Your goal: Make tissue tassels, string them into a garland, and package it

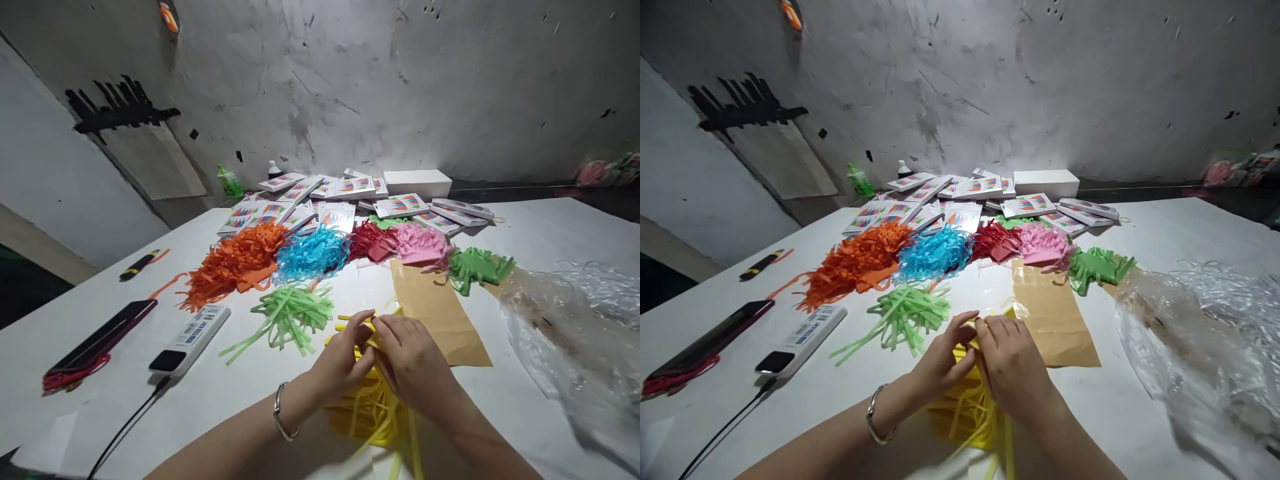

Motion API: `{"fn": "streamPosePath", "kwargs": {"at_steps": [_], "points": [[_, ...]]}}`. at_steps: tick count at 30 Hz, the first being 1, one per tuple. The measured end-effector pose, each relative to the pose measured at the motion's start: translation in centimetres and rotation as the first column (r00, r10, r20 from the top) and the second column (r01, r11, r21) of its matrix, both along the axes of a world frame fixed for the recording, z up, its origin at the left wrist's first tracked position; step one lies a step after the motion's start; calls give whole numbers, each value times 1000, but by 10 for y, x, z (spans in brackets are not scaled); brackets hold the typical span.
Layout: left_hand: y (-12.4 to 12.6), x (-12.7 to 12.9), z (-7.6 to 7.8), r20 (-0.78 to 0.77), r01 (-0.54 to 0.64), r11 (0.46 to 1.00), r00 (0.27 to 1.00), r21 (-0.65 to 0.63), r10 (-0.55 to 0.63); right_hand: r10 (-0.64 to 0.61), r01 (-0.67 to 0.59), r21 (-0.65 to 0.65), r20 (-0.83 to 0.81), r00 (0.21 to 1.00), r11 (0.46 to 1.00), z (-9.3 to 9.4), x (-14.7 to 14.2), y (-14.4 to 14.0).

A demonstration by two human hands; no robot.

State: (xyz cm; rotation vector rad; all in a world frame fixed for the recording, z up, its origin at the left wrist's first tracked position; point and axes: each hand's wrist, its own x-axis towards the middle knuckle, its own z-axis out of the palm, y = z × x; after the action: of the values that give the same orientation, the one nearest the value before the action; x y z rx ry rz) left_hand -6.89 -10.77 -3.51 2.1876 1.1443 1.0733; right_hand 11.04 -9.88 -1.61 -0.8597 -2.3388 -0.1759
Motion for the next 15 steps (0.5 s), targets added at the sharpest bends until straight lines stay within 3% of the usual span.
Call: {"fn": "streamPosePath", "kwargs": {"at_steps": [6,9,12,15], "points": [[3,-1,9,-172,16,980,985,198,18,-147,158,-116,100,984,981,7,6,4],[4,-3,19,-285,30,925,955,379,86,-213,227,-232,81,974,946,18,19,10],[3,0,29,-360,43,866,919,499,162,-242,240,-348,36,970,907,28,29,13],[1,7,37,-403,41,853,893,520,202,-253,220,-442,-15,967,869,30,33,13]]}}
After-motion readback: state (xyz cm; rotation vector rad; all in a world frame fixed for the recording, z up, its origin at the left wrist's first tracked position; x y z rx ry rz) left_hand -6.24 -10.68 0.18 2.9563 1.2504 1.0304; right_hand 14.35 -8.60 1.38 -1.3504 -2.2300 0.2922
